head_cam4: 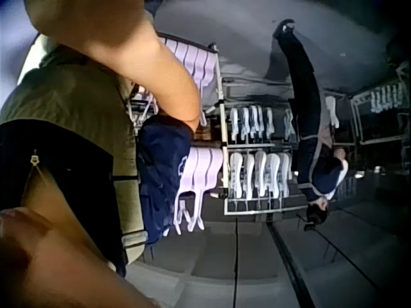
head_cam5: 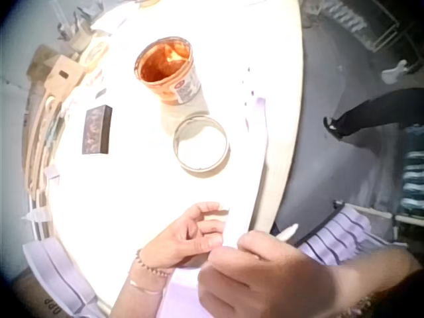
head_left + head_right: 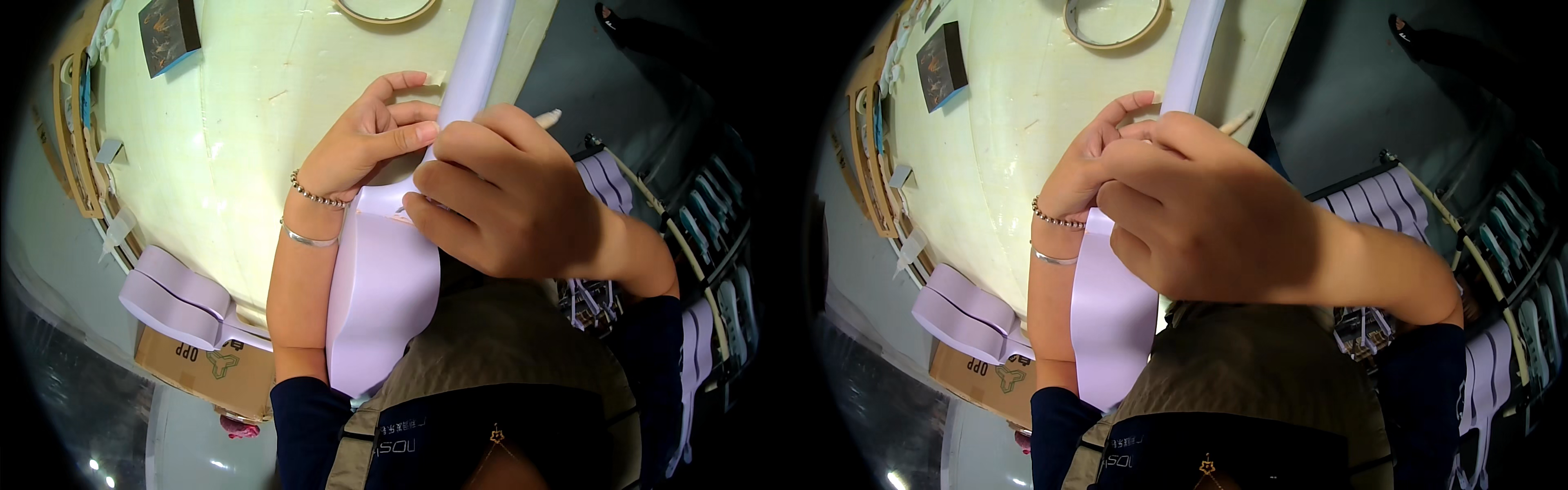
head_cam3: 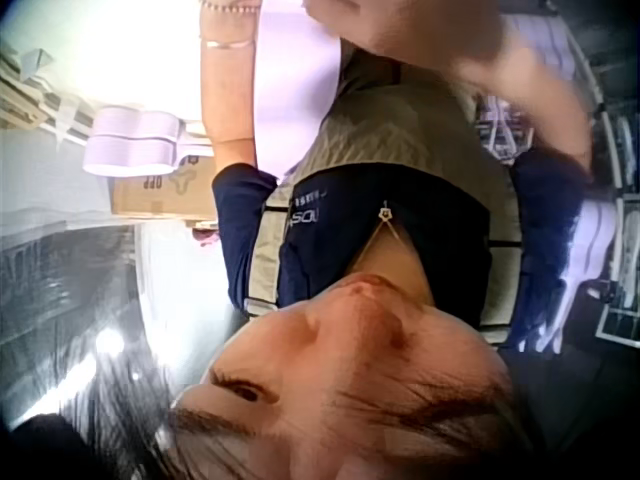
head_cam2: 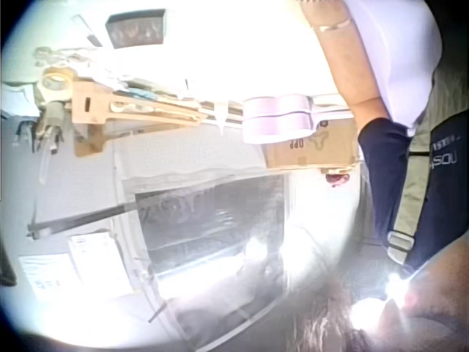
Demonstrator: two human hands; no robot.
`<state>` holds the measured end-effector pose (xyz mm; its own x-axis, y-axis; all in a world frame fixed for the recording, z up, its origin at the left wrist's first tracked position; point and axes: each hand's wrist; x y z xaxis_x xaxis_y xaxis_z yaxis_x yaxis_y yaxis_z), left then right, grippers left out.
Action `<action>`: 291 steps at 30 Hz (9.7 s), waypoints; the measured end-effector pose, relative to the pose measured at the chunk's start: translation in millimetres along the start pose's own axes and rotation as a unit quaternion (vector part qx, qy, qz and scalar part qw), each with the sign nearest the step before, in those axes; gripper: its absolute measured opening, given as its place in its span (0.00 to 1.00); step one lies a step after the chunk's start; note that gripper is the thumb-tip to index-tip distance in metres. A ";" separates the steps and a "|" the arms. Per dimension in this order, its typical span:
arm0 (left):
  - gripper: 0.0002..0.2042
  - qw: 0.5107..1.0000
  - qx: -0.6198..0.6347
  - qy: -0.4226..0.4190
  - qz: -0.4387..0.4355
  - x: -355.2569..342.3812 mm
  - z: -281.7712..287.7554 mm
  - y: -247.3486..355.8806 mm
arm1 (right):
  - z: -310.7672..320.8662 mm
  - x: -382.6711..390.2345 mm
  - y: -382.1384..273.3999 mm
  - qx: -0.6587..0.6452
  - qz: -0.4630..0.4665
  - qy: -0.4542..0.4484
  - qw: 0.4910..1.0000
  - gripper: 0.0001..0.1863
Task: The person uses a small metal tool to scrape and smooth the surface of a light purple plastic part. They dip the tool into a container of reddish paste and apply it to the part, continuing to scrape and smooth the surface.
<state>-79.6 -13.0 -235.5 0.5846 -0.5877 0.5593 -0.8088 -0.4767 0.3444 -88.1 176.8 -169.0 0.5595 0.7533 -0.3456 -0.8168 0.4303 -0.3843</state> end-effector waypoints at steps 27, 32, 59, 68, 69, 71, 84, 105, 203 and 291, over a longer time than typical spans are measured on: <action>0.34 1.000 0.005 0.030 0.000 -1.6 3.3 -6.4 | 34.2 6.9 13.1 -0.118 -0.043 -0.097 0.987 0.09; 0.31 1.000 -0.012 0.008 0.004 -2.1 10.6 -8.5 | 42.4 26.8 -3.0 -0.220 -0.187 -0.137 0.947 0.16; 0.31 0.999 0.019 0.028 -0.011 -3.1 4.3 -12.2 | 16.7 59.0 -45.7 -0.021 -0.169 -0.057 0.984 0.13; 0.32 1.000 0.020 0.021 -0.004 -3.2 4.8 -10.8 | 18.0 54.7 -43.1 0.051 -0.128 -0.039 0.990 0.11; 0.31 1.000 0.020 0.022 -0.005 -2.8 4.8 -11.3 | 17.5 54.9 -42.2 0.052 -0.128 -0.036 0.990 0.11; 0.31 1.000 0.018 0.020 -0.008 -2.2 6.1 -11.8 | 17.6 54.8 -40.5 0.046 -0.129 -0.034 0.990 0.10; 0.31 1.000 0.014 0.023 -0.005 -1.6 5.8 -11.0 | 12.1 52.9 -47.2 0.062 -0.133 -0.022 0.989 0.11; 0.31 1.000 0.011 0.024 -0.010 -2.5 6.5 -11.7 | 16.3 58.9 -43.2 0.044 -0.144 -0.015 0.988 0.09; 0.26 0.822 -0.429 0.056 -0.369 61.5 -15.0 16.3 | 14.0 15.1 -15.1 -0.500 -0.425 -0.172 0.735 0.14; 0.18 0.565 -0.058 0.328 -0.754 246.7 -114.3 78.3 | -2.5 41.9 15.2 -0.636 -0.484 0.073 0.597 0.15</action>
<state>-6.1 -120.5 15.6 0.4959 0.8181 -0.2912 0.5576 -0.0429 0.8290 -76.7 213.6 -191.5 0.7655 0.3659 0.5293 0.6135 -0.1668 -0.7719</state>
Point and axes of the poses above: each hand's wrist, its own x-axis away from the middle knuckle, its own z-axis out of the back of the hand, y = z × x, and after that the axes turned 9 degrees about x, right-handed
